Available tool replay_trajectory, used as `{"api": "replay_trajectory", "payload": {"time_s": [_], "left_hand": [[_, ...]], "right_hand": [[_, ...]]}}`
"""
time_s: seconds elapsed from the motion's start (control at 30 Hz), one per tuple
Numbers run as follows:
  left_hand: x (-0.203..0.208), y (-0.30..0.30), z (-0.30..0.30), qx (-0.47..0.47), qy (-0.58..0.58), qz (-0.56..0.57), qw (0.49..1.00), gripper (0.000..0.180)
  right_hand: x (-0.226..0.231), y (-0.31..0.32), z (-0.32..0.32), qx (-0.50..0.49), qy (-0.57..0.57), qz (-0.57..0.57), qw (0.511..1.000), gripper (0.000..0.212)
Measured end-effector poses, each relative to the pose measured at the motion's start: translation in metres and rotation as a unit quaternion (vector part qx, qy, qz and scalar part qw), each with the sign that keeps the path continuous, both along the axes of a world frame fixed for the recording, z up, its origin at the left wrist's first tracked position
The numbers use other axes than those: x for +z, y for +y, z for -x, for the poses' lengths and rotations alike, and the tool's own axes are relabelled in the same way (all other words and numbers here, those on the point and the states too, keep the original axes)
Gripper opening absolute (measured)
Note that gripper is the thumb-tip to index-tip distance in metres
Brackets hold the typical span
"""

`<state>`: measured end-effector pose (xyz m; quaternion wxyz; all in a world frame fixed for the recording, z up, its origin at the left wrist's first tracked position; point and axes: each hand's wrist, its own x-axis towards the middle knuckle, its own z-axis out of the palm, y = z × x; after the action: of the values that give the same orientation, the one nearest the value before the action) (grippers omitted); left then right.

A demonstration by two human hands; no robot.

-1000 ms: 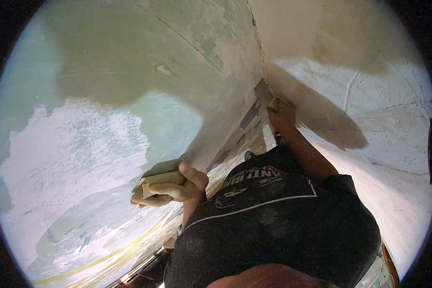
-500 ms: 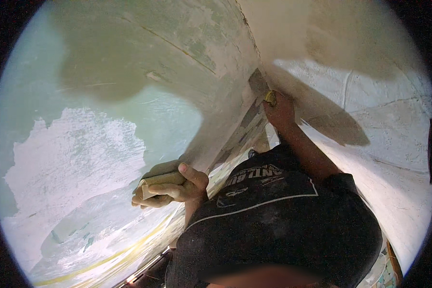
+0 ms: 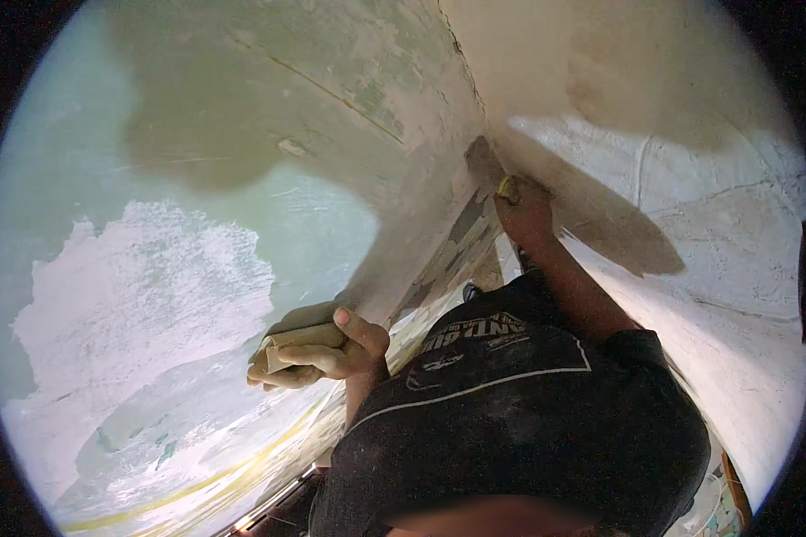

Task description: Scraping off old paint or plaster from a wall or ceiling with a hand scraper.

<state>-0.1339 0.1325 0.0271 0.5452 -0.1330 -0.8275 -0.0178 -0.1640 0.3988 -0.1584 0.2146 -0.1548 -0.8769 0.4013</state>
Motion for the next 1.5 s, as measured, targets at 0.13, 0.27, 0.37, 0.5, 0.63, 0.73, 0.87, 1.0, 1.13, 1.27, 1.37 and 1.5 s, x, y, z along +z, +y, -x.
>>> {"api": "replay_trajectory", "payload": {"time_s": [0.13, 0.27, 0.37, 0.5, 0.63, 0.73, 0.87, 1.0, 1.13, 1.27, 1.37, 1.5], "left_hand": [[0.000, -0.002, -0.004, 0.021, -0.013, -0.027, 0.999, 0.080], [0.007, 0.005, -0.003, 0.015, 0.002, -0.008, 1.000, 0.080], [0.002, 0.000, -0.003, 0.008, 0.001, -0.012, 1.000, 0.079], [0.003, 0.008, 0.001, -0.008, 0.011, -0.008, 1.000, 0.079], [-0.002, -0.004, -0.003, -0.009, -0.008, -0.032, 0.999, 0.079], [-0.001, -0.002, -0.002, -0.025, -0.020, -0.038, 0.999, 0.078], [-0.001, -0.002, -0.003, 0.018, -0.025, 0.005, 1.000, 0.082], [0.002, -0.006, -0.005, 0.007, -0.046, -0.005, 0.999, 0.087], [0.004, 0.000, -0.004, 0.040, -0.034, 0.019, 0.998, 0.086], [0.004, -0.002, -0.003, 0.009, -0.017, 0.003, 1.000, 0.082], [0.007, -0.002, -0.003, -0.001, -0.020, 0.018, 1.000, 0.083], [0.001, -0.001, -0.003, -0.015, -0.036, -0.023, 0.999, 0.082]], "right_hand": [[0.023, -0.005, 0.000, 0.016, -0.058, 0.039, 0.997, 0.037], [0.016, -0.004, 0.003, -0.007, -0.071, 0.018, 0.997, 0.036], [0.025, -0.011, 0.006, -0.024, -0.045, 0.011, 0.999, 0.032], [-0.023, 0.001, 0.007, -0.009, -0.031, 0.035, 0.999, 0.028], [0.027, -0.011, 0.006, -0.004, -0.088, 0.078, 0.993, 0.027], [0.013, -0.003, 0.002, -0.007, -0.093, 0.050, 0.994, 0.036], [-0.032, 0.003, -0.003, -0.031, -0.019, -0.033, 0.999, 0.032], [0.012, -0.009, 0.001, -0.051, -0.075, -0.001, 0.996, 0.029], [-0.004, 0.001, -0.003, -0.048, -0.077, 0.013, 0.996, 0.030], [0.021, -0.006, 0.003, -0.006, -0.121, 0.037, 0.992, 0.037], [-0.005, -0.003, -0.002, -0.027, -0.090, 0.020, 0.995, 0.043], [-0.025, -0.006, 0.000, -0.053, -0.037, -0.068, 0.996, 0.041]]}}
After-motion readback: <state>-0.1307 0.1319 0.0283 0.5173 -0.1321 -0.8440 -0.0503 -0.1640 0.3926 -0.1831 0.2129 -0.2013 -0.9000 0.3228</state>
